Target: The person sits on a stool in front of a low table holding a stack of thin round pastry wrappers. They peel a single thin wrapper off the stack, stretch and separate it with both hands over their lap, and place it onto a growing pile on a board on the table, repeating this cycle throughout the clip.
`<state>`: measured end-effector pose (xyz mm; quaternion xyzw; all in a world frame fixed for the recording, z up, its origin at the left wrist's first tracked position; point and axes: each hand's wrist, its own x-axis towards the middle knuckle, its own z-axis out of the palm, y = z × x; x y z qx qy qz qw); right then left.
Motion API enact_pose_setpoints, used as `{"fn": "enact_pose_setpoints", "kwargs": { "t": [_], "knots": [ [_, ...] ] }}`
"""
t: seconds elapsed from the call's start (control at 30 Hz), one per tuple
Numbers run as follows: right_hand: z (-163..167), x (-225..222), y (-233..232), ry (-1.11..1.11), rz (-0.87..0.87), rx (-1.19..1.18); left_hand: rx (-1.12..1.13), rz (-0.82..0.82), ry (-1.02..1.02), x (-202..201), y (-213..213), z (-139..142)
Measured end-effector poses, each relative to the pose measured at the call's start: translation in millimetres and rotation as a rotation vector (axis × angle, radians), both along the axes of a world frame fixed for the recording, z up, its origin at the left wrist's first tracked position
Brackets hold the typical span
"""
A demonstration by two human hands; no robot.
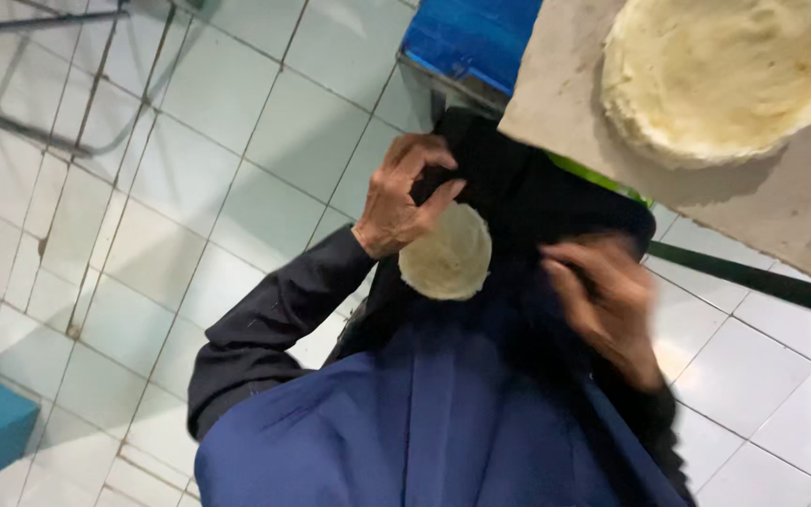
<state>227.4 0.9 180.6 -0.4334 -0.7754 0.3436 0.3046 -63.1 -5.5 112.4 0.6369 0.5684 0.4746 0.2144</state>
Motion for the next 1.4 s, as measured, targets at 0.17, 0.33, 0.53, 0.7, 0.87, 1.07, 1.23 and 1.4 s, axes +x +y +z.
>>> {"fn": "enact_pose_setpoints", "kwargs": {
  "t": [0.17,0.33,0.53,0.7,0.87,1.07,1.23,1.4],
  "knots": [
    [-129,-44,-14,-0.021,0.054,-0.166,-0.253,-0.144,0.195,-24,-57,-91],
    [-199,-51,-20,-0.119,0.075,-0.163,-0.443,-0.1,0.049,-13,-78,-115],
    [-192,-46,-10,0.404,0.017,-0.772,-0.682,-0.293,-0.701,15,-50,-69],
    [-113,-17,-23,0.824,-0.034,-0.838,-0.653,-0.4,-1.046,56,-28,-30],
    [-51,1,-31,0.794,-0.027,-0.57,-0.756,-0.602,-1.515,81,-34,-9],
    [-41,20,-35,0.805,-0.268,-0.766,-0.798,-0.867,-1.663,80,-39,1],
    [-25,47,-27,0.432,-0.336,-0.546,-0.979,-0.714,-1.337,85,-33,-6],
    [-9,45,-15,0.307,-0.398,-0.324,-0.985,-0.684,-1.39,111,-29,-17]
  ]
}}
